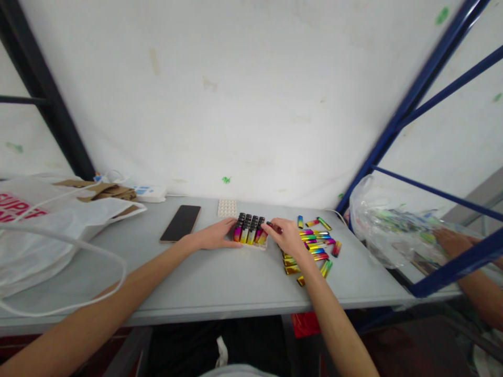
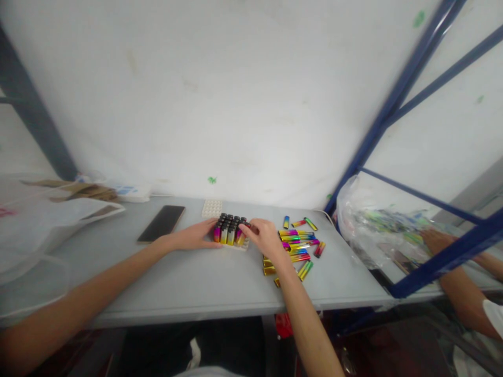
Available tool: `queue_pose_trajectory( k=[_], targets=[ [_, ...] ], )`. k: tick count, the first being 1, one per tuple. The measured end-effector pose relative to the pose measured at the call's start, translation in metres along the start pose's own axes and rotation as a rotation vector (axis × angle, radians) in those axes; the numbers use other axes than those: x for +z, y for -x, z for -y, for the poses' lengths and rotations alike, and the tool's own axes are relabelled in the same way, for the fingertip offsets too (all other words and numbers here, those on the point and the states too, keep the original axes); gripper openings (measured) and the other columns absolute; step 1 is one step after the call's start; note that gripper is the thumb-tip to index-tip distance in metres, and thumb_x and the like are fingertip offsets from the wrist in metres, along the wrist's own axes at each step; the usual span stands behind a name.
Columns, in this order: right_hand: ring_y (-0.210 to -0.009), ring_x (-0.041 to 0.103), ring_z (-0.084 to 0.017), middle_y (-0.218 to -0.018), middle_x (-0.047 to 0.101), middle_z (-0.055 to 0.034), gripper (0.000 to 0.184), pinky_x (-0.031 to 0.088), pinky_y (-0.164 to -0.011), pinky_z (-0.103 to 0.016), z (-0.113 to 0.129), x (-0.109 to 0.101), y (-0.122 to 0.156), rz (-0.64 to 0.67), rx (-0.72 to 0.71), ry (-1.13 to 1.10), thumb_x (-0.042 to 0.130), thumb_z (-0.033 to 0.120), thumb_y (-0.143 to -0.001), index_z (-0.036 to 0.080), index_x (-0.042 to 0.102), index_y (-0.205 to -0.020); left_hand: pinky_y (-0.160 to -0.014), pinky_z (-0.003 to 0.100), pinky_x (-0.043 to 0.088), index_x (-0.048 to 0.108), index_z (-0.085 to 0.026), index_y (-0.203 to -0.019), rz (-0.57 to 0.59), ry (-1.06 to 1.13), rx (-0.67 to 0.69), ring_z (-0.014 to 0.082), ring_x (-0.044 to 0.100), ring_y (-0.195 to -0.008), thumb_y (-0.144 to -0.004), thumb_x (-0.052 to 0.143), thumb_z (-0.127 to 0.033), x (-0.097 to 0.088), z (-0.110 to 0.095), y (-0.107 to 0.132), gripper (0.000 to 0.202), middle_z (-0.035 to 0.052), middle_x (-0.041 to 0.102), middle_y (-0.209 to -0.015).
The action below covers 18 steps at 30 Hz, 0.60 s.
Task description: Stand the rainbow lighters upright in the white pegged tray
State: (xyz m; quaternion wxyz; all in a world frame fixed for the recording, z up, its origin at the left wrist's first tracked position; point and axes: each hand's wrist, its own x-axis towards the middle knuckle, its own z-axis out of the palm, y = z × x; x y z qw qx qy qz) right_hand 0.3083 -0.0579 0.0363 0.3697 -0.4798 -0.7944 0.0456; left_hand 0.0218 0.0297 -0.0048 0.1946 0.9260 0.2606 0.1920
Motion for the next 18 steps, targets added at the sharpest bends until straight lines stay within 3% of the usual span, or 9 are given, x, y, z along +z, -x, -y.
queue_pose_trajectory(
  k=[5,13,18],
  targets=[
    [-0.061,0.058,-0.017,-0.066,0.068,-0.0018,0.056,0.042,-0.065,-0.027,-0.006,-0.005,0.004,0.089,0.003,-0.063,0.056,0.066,-0.103,0.020,0.069,-0.073,-0.125,0.047,0.040,0.052,-0.015,-0.152,0.012,-0.004,-0.010,0.0380,0.053,-0.146,-0.092,0.074,-0.066,-0.001,0.000,0.000,0.082,0.0197,0.057,-0.156],
    [-0.062,0.058,-0.017,-0.071,0.071,-0.0037,0.051,0.037,-0.063,-0.026,0.001,0.005,0.003,0.243,-0.061,0.026,0.058,0.060,-0.106,0.018,0.073,-0.082,-0.125,0.049,0.040,0.053,-0.014,-0.151,0.003,0.013,0.000,0.0388,0.055,-0.143,-0.092,0.077,-0.062,0.000,-0.001,0.000,0.080,0.0199,0.058,-0.154],
    [-0.057,0.057,-0.016,-0.063,0.070,-0.0037,0.049,0.035,-0.061,-0.027,0.005,0.004,0.001,0.296,0.034,0.172,0.063,0.057,-0.105,0.018,0.075,-0.078,-0.127,0.049,0.038,0.052,-0.012,-0.151,0.013,0.008,-0.025,0.0393,0.054,-0.144,-0.091,0.077,-0.061,-0.001,-0.002,0.001,0.082,0.0215,0.057,-0.155]
  ],
)
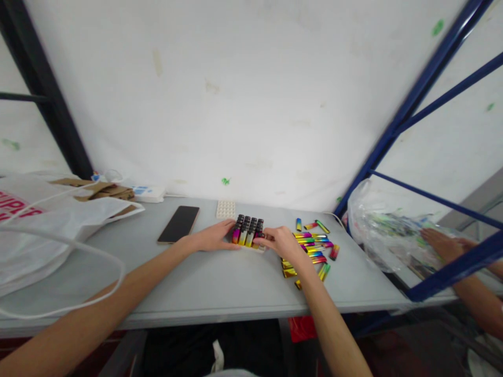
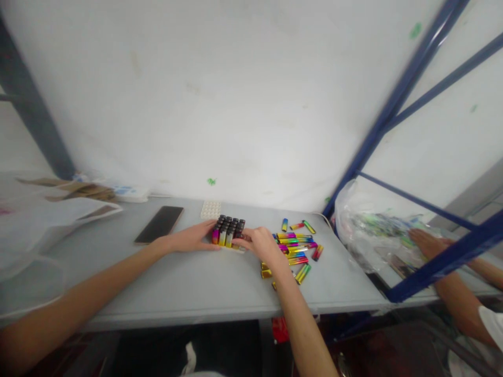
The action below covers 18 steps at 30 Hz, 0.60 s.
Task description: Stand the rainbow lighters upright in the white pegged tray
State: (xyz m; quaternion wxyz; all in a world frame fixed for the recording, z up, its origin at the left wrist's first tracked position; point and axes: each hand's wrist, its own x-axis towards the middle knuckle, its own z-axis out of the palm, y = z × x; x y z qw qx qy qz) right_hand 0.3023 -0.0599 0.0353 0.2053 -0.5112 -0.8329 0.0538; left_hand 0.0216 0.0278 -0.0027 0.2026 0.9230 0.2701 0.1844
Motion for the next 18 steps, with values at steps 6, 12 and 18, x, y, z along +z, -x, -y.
queue_pose_trajectory(
  k=[6,12,18],
  targets=[
    [-0.062,0.064,-0.017,-0.070,0.076,-0.0031,0.050,0.039,-0.062,-0.026,-0.007,-0.001,0.004,0.006,0.035,-0.104,0.066,0.062,-0.101,0.019,0.078,-0.079,-0.126,0.048,0.039,0.053,-0.014,-0.151,-0.012,-0.002,-0.013,0.0385,0.055,-0.144,-0.090,0.077,-0.061,-0.002,-0.002,0.000,0.080,0.0195,0.059,-0.155],
    [-0.085,0.075,-0.022,-0.090,0.082,-0.0101,0.041,0.050,-0.081,-0.028,-0.070,-0.042,-0.005,-0.153,0.434,0.120,0.051,0.045,-0.111,0.016,0.079,-0.102,-0.127,0.047,0.039,0.053,-0.015,-0.152,-0.023,-0.005,-0.011,0.0382,0.054,-0.146,-0.090,0.076,-0.065,-0.002,-0.001,0.001,0.083,0.0183,0.059,-0.156],
    [-0.127,0.069,-0.037,-0.131,0.073,-0.0284,0.032,0.051,-0.106,-0.046,-0.115,-0.050,-0.025,-0.083,0.737,0.296,0.064,0.027,-0.101,0.009,0.072,-0.126,-0.128,0.046,0.038,0.054,-0.014,-0.151,-0.020,-0.007,-0.039,0.0385,0.054,-0.146,-0.089,0.076,-0.065,-0.002,0.000,0.001,0.083,0.0185,0.058,-0.156]
  ],
)
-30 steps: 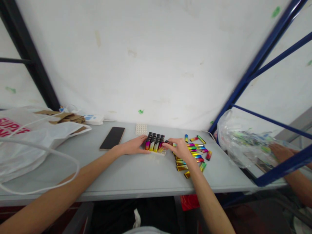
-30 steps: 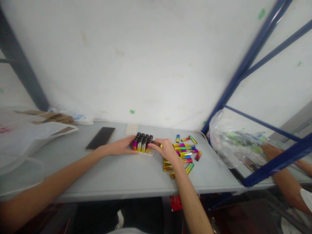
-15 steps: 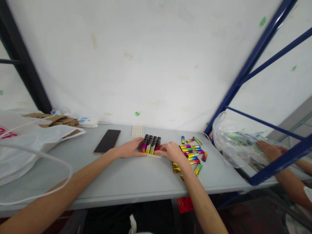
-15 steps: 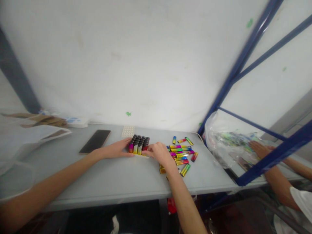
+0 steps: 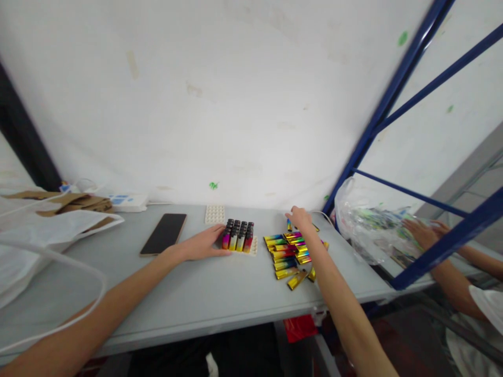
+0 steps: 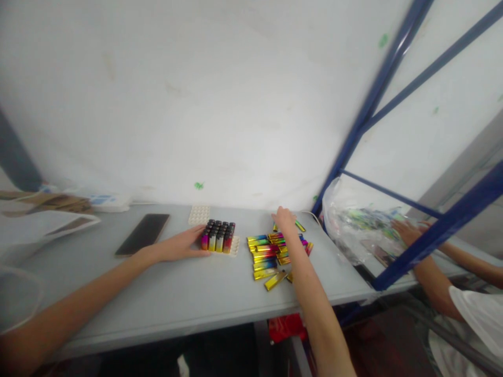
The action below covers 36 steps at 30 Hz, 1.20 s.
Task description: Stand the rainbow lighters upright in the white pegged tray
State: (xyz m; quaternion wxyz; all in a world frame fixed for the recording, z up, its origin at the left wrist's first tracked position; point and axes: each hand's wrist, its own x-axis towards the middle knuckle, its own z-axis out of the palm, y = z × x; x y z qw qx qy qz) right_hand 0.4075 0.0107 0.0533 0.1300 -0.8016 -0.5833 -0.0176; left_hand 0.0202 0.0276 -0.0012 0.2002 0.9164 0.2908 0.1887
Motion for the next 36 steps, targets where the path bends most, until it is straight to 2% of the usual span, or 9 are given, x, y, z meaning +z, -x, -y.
queue_pose_trajectory(
  k=[3,7,10,14,19,24,27,32,36],
  targets=[
    [-0.127,0.070,-0.039,-0.129,0.073,-0.0300,0.028,0.052,-0.108,-0.053,0.006,0.013,-0.004,0.014,0.002,-0.049,0.068,0.015,-0.095,0.009,0.072,-0.122,-0.128,0.048,0.038,0.054,-0.014,-0.150,0.001,0.003,-0.002,0.0387,0.055,-0.145,-0.088,0.077,-0.064,0.001,0.001,-0.001,0.083,0.0194,0.058,-0.156],
    [-0.124,0.072,-0.032,-0.126,0.077,-0.0228,0.028,0.054,-0.110,-0.047,0.018,0.020,-0.010,0.003,-0.085,-0.216,0.067,0.011,-0.093,0.012,0.073,-0.121,-0.127,0.048,0.040,0.056,-0.015,-0.149,-0.008,-0.001,-0.001,0.0387,0.055,-0.145,-0.088,0.077,-0.065,0.001,0.001,-0.001,0.082,0.0190,0.059,-0.155],
    [-0.104,0.078,-0.024,-0.116,0.080,-0.0127,0.023,0.063,-0.096,-0.039,0.031,0.018,-0.010,0.006,-0.182,-0.419,0.067,0.026,-0.098,0.017,0.075,-0.117,-0.126,0.048,0.041,0.057,-0.014,-0.147,-0.008,0.001,-0.004,0.0386,0.056,-0.144,-0.087,0.077,-0.064,0.000,-0.002,0.000,0.081,0.0189,0.061,-0.153],
    [-0.090,0.076,-0.023,-0.094,0.078,-0.0060,0.036,0.065,-0.089,-0.041,0.055,0.010,0.013,0.019,-0.407,-1.043,0.079,0.052,-0.087,0.019,0.076,-0.099,-0.124,0.047,0.043,0.063,-0.016,-0.139,-0.063,0.010,-0.024,0.0384,0.060,-0.138,-0.081,0.082,-0.059,0.003,-0.009,-0.002,0.074,0.0162,0.065,-0.146],
    [-0.090,0.078,-0.020,-0.107,0.074,-0.0027,0.047,0.065,-0.085,-0.040,0.080,-0.003,0.057,0.160,-0.415,-1.514,0.083,0.063,-0.082,0.025,0.063,-0.102,-0.109,0.048,0.054,0.070,-0.018,-0.124,-0.161,0.027,-0.086,0.0379,0.068,-0.118,-0.073,0.087,-0.064,0.012,-0.013,-0.006,0.070,0.0134,0.073,-0.128],
    [-0.065,0.066,-0.014,-0.074,0.066,0.0041,0.053,0.063,-0.072,-0.033,0.088,0.006,0.068,0.166,-0.377,-1.506,0.081,0.068,-0.079,0.024,0.057,-0.099,-0.105,0.048,0.055,0.070,-0.017,-0.120,-0.158,0.042,-0.072,0.0365,0.069,-0.112,-0.072,0.087,-0.068,0.013,-0.007,-0.008,0.073,0.0125,0.075,-0.122],
    [-0.058,0.054,-0.010,-0.071,0.054,0.0068,0.054,0.058,-0.060,-0.027,0.088,0.017,0.067,0.146,-0.355,-1.468,0.075,0.072,-0.081,0.024,0.057,-0.094,-0.109,0.049,0.053,0.070,-0.016,-0.125,-0.145,0.028,-0.067,0.0384,0.068,-0.118,-0.071,0.089,-0.070,0.010,-0.004,-0.010,0.079,0.0154,0.072,-0.129],
    [-0.043,0.026,-0.007,-0.064,0.046,0.0111,0.058,0.021,-0.039,-0.018,0.092,0.028,0.071,0.277,-0.264,-1.460,0.063,0.081,-0.084,0.028,0.050,-0.102,-0.116,0.050,0.050,0.070,-0.018,-0.131,-0.109,0.024,-0.052,0.0403,0.066,-0.127,-0.070,0.090,-0.070,0.002,-0.001,-0.010,0.083,0.0152,0.072,-0.135],
    [-0.043,0.019,-0.009,-0.053,0.026,0.0110,0.064,0.015,-0.041,-0.022,0.099,0.034,0.073,0.358,-0.147,-1.445,0.048,0.089,-0.087,0.026,0.047,-0.079,-0.121,0.050,0.046,0.068,-0.017,-0.138,-0.084,0.045,-0.067,0.0417,0.062,-0.136,-0.068,0.092,-0.066,-0.006,0.005,-0.006,0.089,0.0156,0.068,-0.145]
  ],
)
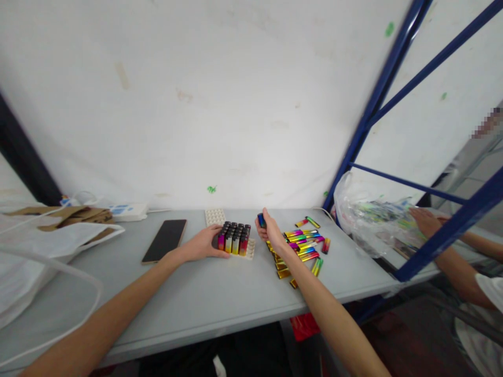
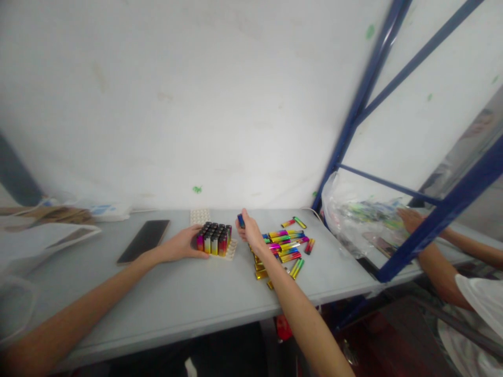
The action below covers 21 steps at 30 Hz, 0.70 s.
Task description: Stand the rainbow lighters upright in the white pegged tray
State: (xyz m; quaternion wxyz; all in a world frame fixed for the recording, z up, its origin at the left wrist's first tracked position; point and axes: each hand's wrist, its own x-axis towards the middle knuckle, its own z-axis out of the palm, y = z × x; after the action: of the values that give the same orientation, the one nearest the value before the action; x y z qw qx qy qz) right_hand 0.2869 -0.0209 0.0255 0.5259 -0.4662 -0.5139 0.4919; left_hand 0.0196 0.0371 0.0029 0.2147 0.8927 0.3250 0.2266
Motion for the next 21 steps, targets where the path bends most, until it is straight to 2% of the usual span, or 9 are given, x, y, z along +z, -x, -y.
queue_pose_trajectory(
  k=[3,7,10,13,15,18,21],
  targets=[
    [-0.043,0.018,-0.009,-0.050,0.023,0.0086,0.061,0.014,-0.042,-0.024,-0.005,0.005,-0.001,-0.064,0.036,0.038,0.043,0.079,-0.093,0.027,0.035,-0.064,-0.122,0.048,0.046,0.067,-0.017,-0.141,0.014,0.015,-0.007,0.0422,0.062,-0.136,-0.067,0.093,-0.065,-0.004,0.003,0.003,0.092,0.0148,0.067,-0.148],
    [-0.042,0.019,-0.010,-0.046,0.025,0.0060,0.051,0.016,-0.042,-0.026,-0.009,0.005,0.000,-0.122,-0.043,0.086,0.037,0.058,-0.098,0.027,0.032,-0.058,-0.122,0.049,0.046,0.068,-0.018,-0.140,0.004,0.021,-0.009,0.0416,0.064,-0.134,-0.068,0.093,-0.065,-0.004,0.002,0.005,0.090,0.0130,0.068,-0.148],
    [-0.041,0.022,-0.011,-0.046,0.028,0.0054,0.054,0.018,-0.042,-0.026,-0.009,0.001,0.001,-0.098,-0.052,0.129,0.035,0.062,-0.100,0.027,0.033,-0.059,-0.122,0.049,0.045,0.069,-0.019,-0.140,0.013,0.025,-0.003,0.0416,0.063,-0.135,-0.068,0.092,-0.064,-0.004,0.001,0.005,0.088,0.0129,0.068,-0.148],
    [-0.042,0.025,-0.011,-0.050,0.029,0.0072,0.061,0.020,-0.042,-0.026,-0.008,-0.002,0.002,-0.075,-0.030,0.141,0.036,0.078,-0.097,0.025,0.044,-0.067,-0.123,0.049,0.045,0.068,-0.019,-0.140,0.026,0.023,0.005,0.0417,0.062,-0.137,-0.069,0.092,-0.063,-0.004,0.001,0.004,0.087,0.0131,0.067,-0.149],
    [-0.044,0.031,-0.011,-0.055,0.034,0.0076,0.065,0.025,-0.044,-0.025,-0.008,-0.002,0.002,-0.062,-0.070,0.150,0.036,0.084,-0.095,0.023,0.055,-0.079,-0.123,0.048,0.045,0.069,-0.019,-0.140,0.027,0.019,0.006,0.0418,0.062,-0.137,-0.069,0.092,-0.063,-0.004,0.001,0.005,0.087,0.0130,0.068,-0.148],
    [-0.054,0.047,-0.014,-0.066,0.048,0.0055,0.060,0.039,-0.053,-0.025,-0.006,-0.004,0.004,-0.021,-0.205,0.248,0.043,0.079,-0.096,0.023,0.062,-0.102,-0.122,0.047,0.047,0.068,-0.020,-0.141,0.025,0.016,-0.001,0.0412,0.063,-0.136,-0.070,0.092,-0.063,-0.004,0.002,0.005,0.086,0.0119,0.069,-0.147],
    [-0.070,0.060,-0.017,-0.077,0.062,0.0015,0.047,0.048,-0.068,-0.028,-0.004,-0.009,0.006,0.027,-0.327,0.412,0.053,0.068,-0.096,0.023,0.060,-0.105,-0.121,0.048,0.047,0.067,-0.020,-0.142,0.023,0.015,-0.006,0.0408,0.063,-0.135,-0.069,0.092,-0.064,-0.003,0.004,0.005,0.089,0.0121,0.069,-0.146]
  ],
)
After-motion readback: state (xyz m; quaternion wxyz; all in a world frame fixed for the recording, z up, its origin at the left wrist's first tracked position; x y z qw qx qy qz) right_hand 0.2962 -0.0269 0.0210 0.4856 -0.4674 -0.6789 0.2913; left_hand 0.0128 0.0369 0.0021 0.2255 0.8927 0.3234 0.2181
